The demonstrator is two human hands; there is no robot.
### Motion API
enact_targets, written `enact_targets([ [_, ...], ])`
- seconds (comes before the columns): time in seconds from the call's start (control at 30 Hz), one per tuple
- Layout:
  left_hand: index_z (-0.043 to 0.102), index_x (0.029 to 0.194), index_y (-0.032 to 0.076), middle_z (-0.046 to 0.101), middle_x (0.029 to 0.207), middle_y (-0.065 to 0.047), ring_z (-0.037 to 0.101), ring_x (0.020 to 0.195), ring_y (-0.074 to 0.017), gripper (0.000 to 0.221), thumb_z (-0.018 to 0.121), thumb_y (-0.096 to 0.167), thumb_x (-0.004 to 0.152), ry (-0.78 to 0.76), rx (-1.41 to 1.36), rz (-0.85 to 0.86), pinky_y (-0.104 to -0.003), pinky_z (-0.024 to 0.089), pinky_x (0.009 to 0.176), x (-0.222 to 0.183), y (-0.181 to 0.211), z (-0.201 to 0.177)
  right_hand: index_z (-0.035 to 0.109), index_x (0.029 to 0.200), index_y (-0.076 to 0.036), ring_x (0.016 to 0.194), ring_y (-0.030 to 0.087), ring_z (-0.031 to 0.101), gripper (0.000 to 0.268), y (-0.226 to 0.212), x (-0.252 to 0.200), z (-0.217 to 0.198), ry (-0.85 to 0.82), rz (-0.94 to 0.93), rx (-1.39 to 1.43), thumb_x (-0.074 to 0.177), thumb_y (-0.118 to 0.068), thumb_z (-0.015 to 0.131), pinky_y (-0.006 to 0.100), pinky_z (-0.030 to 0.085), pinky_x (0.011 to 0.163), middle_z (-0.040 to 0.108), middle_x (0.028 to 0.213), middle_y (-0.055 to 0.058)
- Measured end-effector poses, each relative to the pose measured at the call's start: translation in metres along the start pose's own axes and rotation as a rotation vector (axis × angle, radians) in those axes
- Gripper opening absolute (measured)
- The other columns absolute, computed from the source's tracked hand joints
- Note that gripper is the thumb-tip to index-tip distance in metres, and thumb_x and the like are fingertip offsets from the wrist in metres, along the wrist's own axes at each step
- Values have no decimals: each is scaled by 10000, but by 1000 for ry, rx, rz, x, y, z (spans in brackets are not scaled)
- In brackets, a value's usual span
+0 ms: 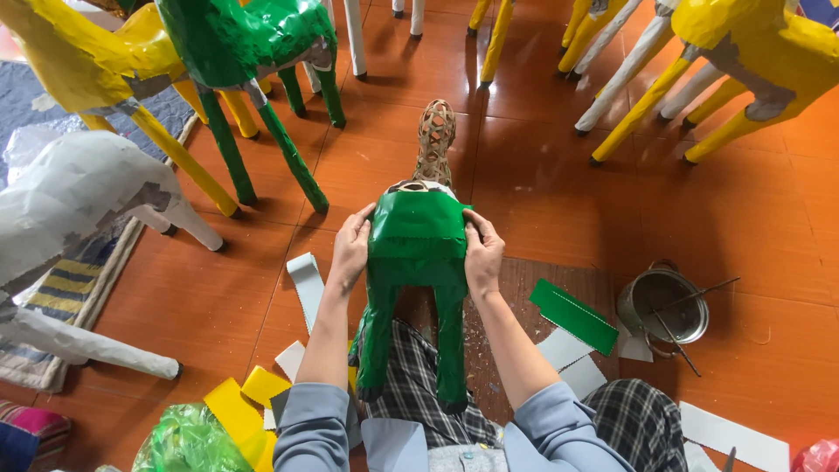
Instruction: Applying green paper strips to the legs of a craft giraffe figure
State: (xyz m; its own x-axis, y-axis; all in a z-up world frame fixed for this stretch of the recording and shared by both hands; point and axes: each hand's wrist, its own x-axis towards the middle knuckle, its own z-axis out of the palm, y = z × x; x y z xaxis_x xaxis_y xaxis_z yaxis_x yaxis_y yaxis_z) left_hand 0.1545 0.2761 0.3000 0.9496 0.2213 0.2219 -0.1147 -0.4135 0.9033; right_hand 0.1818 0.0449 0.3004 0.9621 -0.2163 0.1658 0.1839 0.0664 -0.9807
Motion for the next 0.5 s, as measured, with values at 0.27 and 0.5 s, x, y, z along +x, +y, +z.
enact_targets([
  [0.27, 475, 1467, 210, 490, 984, -130, 460, 871, -202, 437, 327, 240, 1057, -203, -111, -148, -372, 444, 792, -3, -3, -8, 692, 1252, -247, 1058, 81, 502, 317, 10, 2, -11, -139, 83, -59, 976, -184, 548, 296, 390, 1020, 597, 1110, 22],
  [0.5, 292, 1543, 358, 537, 1141, -174, 536, 791, -218, 579, 260, 585, 1011, -481, -91, -298, -352, 550, 718, 3, -43, -12, 461, 1465, -160, 1421, 205, 260, 432, -47, -25, -6, -372, 154, 151, 1059, -217, 323, 388, 134, 1200, 398, 1508, 113],
])
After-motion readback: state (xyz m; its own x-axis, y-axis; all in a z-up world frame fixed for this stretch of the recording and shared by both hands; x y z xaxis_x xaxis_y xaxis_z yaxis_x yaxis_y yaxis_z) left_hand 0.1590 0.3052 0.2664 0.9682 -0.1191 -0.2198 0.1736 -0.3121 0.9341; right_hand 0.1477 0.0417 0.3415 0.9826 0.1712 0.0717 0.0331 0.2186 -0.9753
